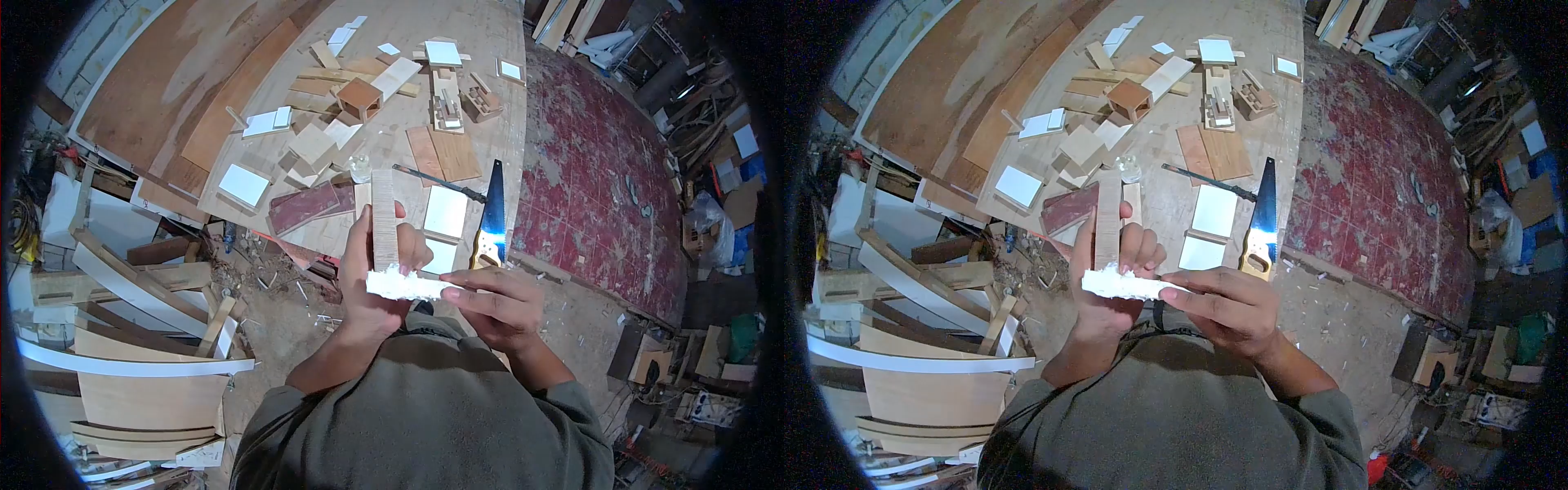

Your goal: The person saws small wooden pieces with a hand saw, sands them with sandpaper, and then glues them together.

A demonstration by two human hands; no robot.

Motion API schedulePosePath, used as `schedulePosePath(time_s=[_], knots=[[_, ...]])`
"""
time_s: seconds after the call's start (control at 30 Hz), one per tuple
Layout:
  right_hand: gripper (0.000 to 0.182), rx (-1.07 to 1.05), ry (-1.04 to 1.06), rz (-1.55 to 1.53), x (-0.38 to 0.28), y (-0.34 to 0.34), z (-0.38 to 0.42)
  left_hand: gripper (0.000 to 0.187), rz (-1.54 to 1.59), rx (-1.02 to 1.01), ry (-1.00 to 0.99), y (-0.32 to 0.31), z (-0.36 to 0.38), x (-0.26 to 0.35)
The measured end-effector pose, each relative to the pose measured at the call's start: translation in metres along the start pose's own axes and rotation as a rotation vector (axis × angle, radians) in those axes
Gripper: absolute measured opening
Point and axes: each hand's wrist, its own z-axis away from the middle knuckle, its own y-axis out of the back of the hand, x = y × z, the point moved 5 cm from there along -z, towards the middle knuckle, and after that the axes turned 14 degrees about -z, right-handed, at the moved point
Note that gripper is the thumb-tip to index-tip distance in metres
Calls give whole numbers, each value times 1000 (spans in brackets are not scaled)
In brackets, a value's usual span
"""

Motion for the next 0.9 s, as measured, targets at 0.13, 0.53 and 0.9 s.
schedulePosePath(time_s=[0.13, 0.53, 0.9], knots=[[29, 1, 15, 10, 4, 11, 3, 32, 172, -43, 30, 6, -6, 1], [26, -8, 22, 23, 8, 10, -8, 29, 149, 6, 48, 1, -11, 2], [16, 12, 56, 50, 12, 5, -16, 36, 195, 8, 90, 2, -10, 2]])
